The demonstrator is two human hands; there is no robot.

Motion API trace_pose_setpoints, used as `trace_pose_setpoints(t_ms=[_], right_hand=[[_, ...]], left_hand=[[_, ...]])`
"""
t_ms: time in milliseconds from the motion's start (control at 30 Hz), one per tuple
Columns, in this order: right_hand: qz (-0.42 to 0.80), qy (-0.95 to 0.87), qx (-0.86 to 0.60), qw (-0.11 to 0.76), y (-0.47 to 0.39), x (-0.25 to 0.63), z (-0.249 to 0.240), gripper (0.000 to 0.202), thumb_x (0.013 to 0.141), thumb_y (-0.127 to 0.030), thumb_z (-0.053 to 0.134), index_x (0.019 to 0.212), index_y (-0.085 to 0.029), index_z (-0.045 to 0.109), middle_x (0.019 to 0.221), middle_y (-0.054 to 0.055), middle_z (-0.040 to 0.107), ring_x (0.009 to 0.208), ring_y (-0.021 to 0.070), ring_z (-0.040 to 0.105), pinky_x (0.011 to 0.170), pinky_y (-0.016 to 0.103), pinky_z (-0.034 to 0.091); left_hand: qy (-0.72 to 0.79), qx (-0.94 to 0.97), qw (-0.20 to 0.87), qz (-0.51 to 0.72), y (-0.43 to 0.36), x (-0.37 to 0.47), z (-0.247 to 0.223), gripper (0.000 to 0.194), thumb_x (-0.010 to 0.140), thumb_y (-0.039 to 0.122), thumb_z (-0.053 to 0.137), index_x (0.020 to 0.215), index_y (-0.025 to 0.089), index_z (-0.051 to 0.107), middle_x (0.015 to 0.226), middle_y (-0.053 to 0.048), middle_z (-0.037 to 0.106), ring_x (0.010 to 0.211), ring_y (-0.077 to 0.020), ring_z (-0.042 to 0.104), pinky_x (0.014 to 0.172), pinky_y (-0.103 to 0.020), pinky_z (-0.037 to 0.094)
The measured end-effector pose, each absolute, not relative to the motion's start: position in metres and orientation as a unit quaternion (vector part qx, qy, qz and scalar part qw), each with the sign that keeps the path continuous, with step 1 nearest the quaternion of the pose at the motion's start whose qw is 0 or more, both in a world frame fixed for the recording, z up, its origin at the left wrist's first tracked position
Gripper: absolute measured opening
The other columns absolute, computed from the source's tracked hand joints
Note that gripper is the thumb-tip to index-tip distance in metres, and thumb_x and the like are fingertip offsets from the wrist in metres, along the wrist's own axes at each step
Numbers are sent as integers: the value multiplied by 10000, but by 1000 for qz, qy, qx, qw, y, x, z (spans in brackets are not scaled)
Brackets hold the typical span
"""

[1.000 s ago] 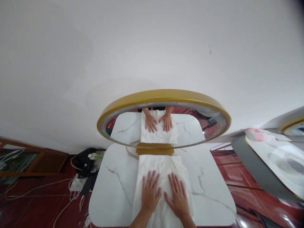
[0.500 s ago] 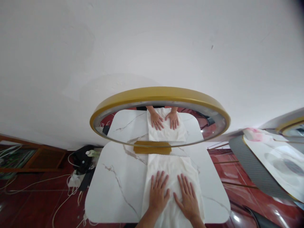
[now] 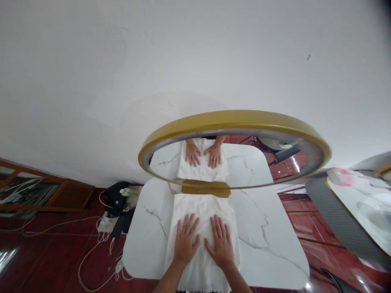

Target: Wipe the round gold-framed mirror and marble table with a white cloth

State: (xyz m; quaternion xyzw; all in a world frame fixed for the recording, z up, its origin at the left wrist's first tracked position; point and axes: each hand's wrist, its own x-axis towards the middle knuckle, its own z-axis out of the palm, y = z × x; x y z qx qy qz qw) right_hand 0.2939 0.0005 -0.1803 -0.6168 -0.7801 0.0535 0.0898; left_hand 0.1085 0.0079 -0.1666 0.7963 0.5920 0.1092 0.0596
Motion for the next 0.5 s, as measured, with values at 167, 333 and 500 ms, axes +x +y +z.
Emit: trace_pose_setpoints(t_ms=[167,333,500], right_hand=[[66,-788,-603,101,9,248,-178,750,869,-466,406,1477,-178,74,1523,72,161,1394,274,155,1116,485,151],[68,-791,-596,116,12,209,-177,759,864,-471,402,1478,-183,60,1517,68,180,1393,277,160,1111,489,152],[73,-796,-590,115,14,176,-177,748,869,-476,385,1477,-183,63,1518,56,181,1396,272,147,1116,483,143]], left_hand=[[611,787,31,78,9,65,-167,605,883,258,423,1449,293,211,1513,6,254,1394,-234,202,1135,-453,91],[607,791,17,72,14,23,-165,615,865,275,444,1441,313,232,1504,14,276,1389,-233,221,1135,-448,100],[614,786,9,72,16,-11,-161,607,862,281,445,1435,323,247,1496,23,296,1386,-226,235,1135,-435,121]])
